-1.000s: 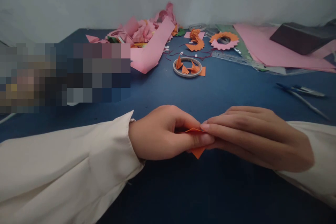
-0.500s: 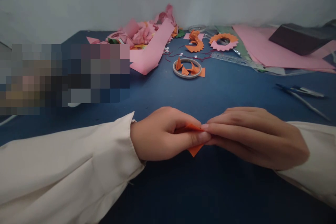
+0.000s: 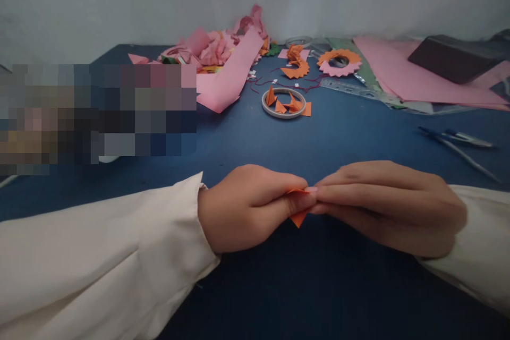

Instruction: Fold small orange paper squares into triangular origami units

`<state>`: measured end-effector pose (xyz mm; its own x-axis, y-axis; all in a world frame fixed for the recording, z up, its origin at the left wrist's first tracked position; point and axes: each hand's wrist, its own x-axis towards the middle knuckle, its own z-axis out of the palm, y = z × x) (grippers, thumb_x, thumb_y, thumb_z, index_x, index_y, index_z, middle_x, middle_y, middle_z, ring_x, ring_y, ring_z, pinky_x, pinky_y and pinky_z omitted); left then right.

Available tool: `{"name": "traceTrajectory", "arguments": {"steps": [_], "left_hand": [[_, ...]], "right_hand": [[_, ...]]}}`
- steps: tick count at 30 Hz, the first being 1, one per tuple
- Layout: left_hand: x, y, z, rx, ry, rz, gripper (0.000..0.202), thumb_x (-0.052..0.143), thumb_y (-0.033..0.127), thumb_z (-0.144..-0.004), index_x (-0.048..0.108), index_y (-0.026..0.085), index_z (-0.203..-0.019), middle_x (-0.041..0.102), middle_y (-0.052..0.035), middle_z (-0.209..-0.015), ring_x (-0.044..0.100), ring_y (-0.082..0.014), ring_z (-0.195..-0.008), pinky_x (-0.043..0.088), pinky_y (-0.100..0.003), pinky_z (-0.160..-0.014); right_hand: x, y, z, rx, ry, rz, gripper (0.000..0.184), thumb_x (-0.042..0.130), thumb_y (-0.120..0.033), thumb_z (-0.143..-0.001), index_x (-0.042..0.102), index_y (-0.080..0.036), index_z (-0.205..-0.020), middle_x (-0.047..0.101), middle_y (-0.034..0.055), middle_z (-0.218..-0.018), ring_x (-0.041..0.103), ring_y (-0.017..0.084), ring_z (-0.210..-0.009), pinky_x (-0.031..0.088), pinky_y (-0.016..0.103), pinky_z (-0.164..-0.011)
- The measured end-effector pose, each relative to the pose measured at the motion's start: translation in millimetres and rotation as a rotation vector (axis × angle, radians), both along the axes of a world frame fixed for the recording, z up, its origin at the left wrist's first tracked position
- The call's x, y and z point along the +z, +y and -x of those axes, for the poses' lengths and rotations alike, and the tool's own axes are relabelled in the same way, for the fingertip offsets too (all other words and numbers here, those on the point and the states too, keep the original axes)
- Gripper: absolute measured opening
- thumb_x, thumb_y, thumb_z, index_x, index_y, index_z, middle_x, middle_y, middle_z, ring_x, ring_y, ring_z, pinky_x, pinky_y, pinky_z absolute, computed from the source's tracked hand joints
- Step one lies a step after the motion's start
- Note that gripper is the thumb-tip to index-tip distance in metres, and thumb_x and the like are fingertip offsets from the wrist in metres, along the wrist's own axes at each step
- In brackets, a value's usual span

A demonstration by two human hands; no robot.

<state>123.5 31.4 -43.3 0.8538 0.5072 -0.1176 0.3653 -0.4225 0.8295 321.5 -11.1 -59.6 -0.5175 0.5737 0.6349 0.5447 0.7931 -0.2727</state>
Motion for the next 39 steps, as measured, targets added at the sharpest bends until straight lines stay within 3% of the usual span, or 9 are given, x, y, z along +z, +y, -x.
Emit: {"name": "traceTrajectory", "arguments": {"steps": [13, 30, 36, 39], "left_hand": [[0.6, -2.2, 2.5, 0.005, -0.04, 0.013, 0.024, 0.04, 0.014, -0.09, 0.052, 0.014, -0.07, 0.048, 0.0066, -0.061, 0.044, -0.0039, -0.057, 0.033, -0.014, -0.06], [-5.5, -6.7, 5.7, 0.025, -0.093, -0.19, 0.019, 0.041, 0.0, -0.078, 0.053, 0.016, -0.077, 0.053, 0.0071, -0.066, 0.046, -0.004, -0.058, 0.035, -0.013, -0.062], [-8.2, -8.0, 6.1, 0.053, -0.128, -0.277, 0.017, 0.041, 0.003, -0.08, 0.053, 0.016, -0.08, 0.054, 0.0062, -0.067, 0.047, -0.0047, -0.057, 0.034, -0.014, -0.059], [-8.5, -9.9, 6.4, 0.111, -0.079, -0.361, 0.014, 0.041, 0.008, -0.083, 0.053, 0.017, -0.082, 0.056, 0.0045, -0.069, 0.05, -0.0069, -0.059, 0.034, -0.018, -0.056]], "right_hand": [[-2.1, 0.4, -0.7, -0.044, -0.007, 0.004, 0.007, 0.063, -0.02, -0.082, 0.065, -0.019, -0.088, 0.07, 0.0017, -0.076, 0.065, 0.008, -0.067, 0.053, 0.016, -0.068], [1.2, 2.0, 0.5, 0.065, 0.044, 0.119, 0.013, 0.062, -0.013, -0.082, 0.062, -0.017, -0.094, 0.07, 0.0017, -0.083, 0.064, 0.006, -0.072, 0.051, 0.013, -0.071], [-1.2, 0.7, -0.8, 0.055, 0.026, 0.156, 0.019, 0.063, -0.019, -0.081, 0.058, -0.02, -0.1, 0.069, -0.0005, -0.081, 0.063, 0.007, -0.067, 0.051, 0.015, -0.064], [-2.7, 0.5, -0.3, 0.025, 0.06, 0.265, 0.02, 0.06, -0.02, -0.082, 0.054, -0.019, -0.102, 0.067, 0.0001, -0.082, 0.061, 0.008, -0.064, 0.049, 0.017, -0.06]]}}
